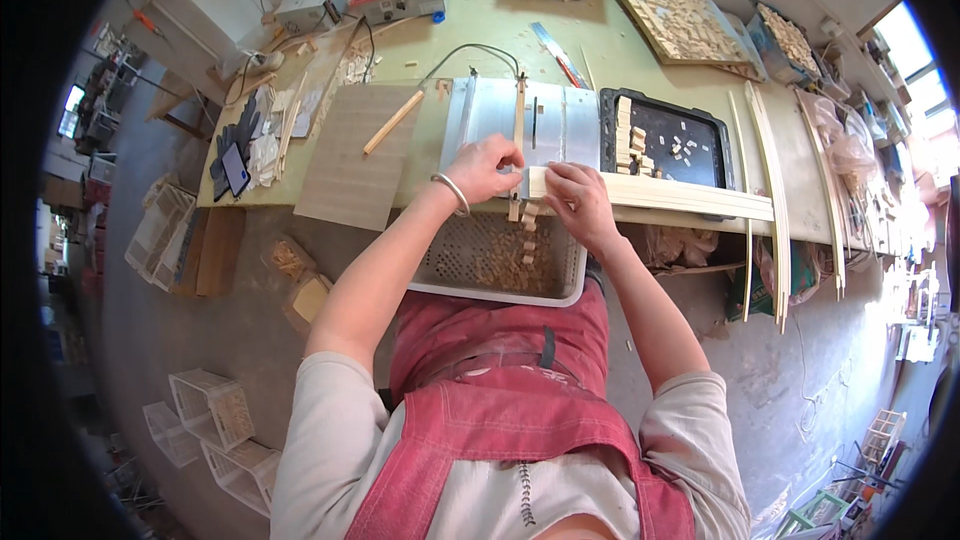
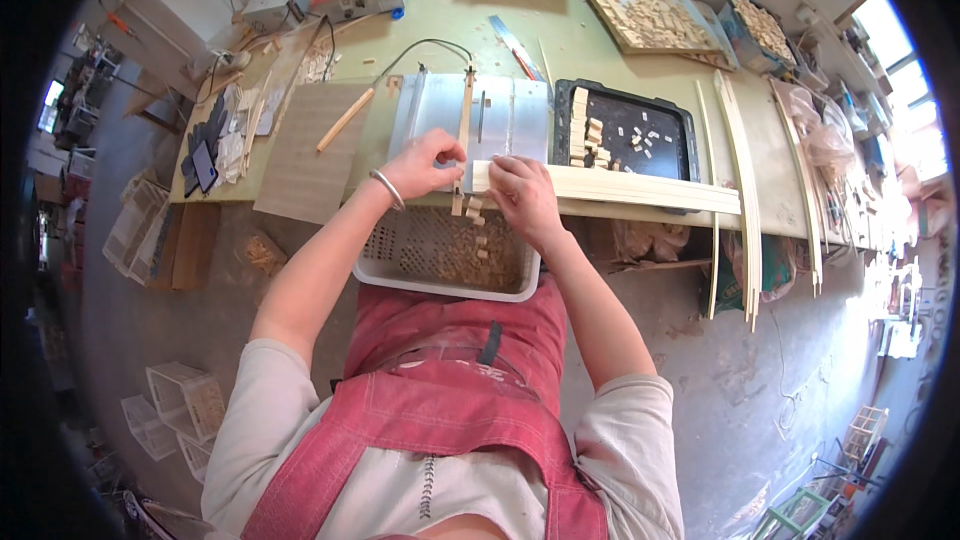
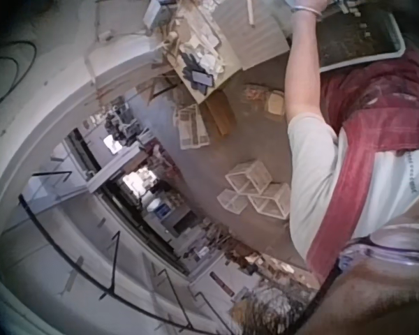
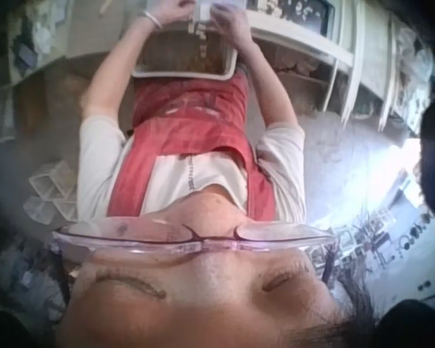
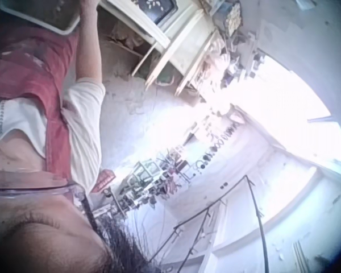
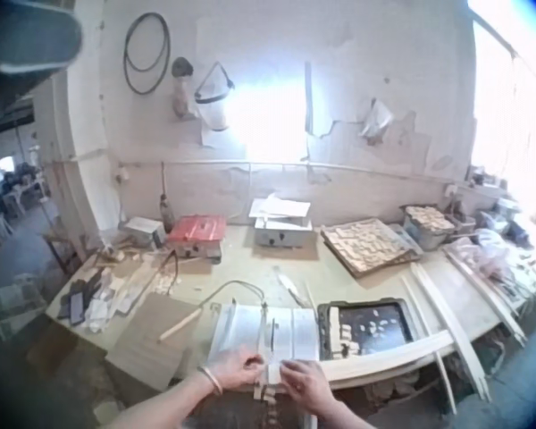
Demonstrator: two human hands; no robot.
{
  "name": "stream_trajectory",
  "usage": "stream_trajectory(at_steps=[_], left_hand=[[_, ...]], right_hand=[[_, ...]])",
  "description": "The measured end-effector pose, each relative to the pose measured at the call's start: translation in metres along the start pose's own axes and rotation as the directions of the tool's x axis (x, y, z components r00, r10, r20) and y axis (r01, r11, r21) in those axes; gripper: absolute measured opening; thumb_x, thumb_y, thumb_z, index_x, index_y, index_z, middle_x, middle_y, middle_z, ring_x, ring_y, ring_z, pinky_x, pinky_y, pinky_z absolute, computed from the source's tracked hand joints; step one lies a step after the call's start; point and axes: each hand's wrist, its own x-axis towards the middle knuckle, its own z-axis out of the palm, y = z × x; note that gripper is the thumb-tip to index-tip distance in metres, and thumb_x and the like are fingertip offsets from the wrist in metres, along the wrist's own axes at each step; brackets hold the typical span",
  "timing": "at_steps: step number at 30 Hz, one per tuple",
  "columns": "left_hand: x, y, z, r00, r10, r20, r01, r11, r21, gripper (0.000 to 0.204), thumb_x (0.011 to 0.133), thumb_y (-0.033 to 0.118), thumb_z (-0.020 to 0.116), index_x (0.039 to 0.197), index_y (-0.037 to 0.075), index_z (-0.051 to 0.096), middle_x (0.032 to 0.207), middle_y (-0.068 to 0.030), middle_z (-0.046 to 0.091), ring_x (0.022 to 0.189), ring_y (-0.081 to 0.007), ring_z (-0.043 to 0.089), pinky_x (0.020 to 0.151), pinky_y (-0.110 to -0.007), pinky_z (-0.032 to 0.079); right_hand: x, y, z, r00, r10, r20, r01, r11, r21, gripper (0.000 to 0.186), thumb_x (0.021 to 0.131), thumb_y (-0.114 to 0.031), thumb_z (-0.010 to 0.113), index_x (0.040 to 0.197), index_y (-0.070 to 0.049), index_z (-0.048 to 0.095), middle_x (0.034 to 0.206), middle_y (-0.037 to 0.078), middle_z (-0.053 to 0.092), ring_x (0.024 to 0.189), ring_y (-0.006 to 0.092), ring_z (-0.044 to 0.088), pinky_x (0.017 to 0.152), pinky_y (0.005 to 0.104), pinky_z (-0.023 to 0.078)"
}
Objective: The person uses a table saw to cut a long wooden stick into small pieces. They feed the stick through the saw blade, collect the cut pieces, and place them into a white basket. The person repeats this process with multiple sticks.
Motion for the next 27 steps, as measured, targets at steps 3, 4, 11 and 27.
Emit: stream_trajectory(at_steps=[3,4,11,27], left_hand=[[0.001,0.004,0.009,0.998,0.002,-0.064,0.006,0.992,0.125,0.028,0.084,0.02,0.081,0.108,0.008,0.07,0.096,-0.0095,0.065,0.087,-0.0249,0.067,0.081,-0.037,0.057],[0.001,0.006,0.011,0.998,0.003,-0.07,0.007,0.989,0.145,0.031,0.083,0.02,0.082,0.109,0.009,0.07,0.096,-0.0094,0.065,0.088,-0.0251,0.067,0.081,-0.037,0.057],[0.007,-0.005,0.019,0.997,0.009,-0.074,0.002,0.99,0.14,0.043,0.076,0.022,0.089,0.113,0.01,0.068,0.096,-0.0088,0.064,0.084,-0.0242,0.066,0.078,-0.037,0.058],[0.01,-0.01,0.013,1.0,-0.003,-0.028,0.005,0.997,0.082,0.043,0.075,0.02,0.09,0.112,0.008,0.07,0.089,-0.0034,0.059,0.078,-0.0163,0.058,0.073,-0.031,0.054]], right_hand=[[0.003,-0.003,0.005,1.0,0.023,0.001,-0.023,1.0,0.013,0.036,0.086,-0.017,0.08,0.121,-0.008,0.074,0.132,0.01,0.069,0.125,0.0337,0.06,0.109,0.0471,0.045],[0.005,-0.002,0.006,0.999,0.032,-0.004,-0.032,0.999,0.016,0.036,0.087,-0.017,0.08,0.121,-0.008,0.074,0.132,0.01,0.069,0.126,0.0336,0.06,0.11,0.0471,0.045],[0.012,0.003,0.013,0.999,0.04,-0.011,-0.04,0.999,-0.001,0.037,0.086,-0.019,0.082,0.12,-0.007,0.074,0.133,0.011,0.069,0.126,0.0338,0.06,0.111,0.0472,0.044],[-0.01,0.031,-0.016,0.994,0.096,-0.05,-0.097,0.995,-0.029,0.035,0.089,-0.023,0.08,0.121,-0.009,0.075,0.132,0.01,0.068,0.128,0.0342,0.058,0.114,0.0472,0.04]])
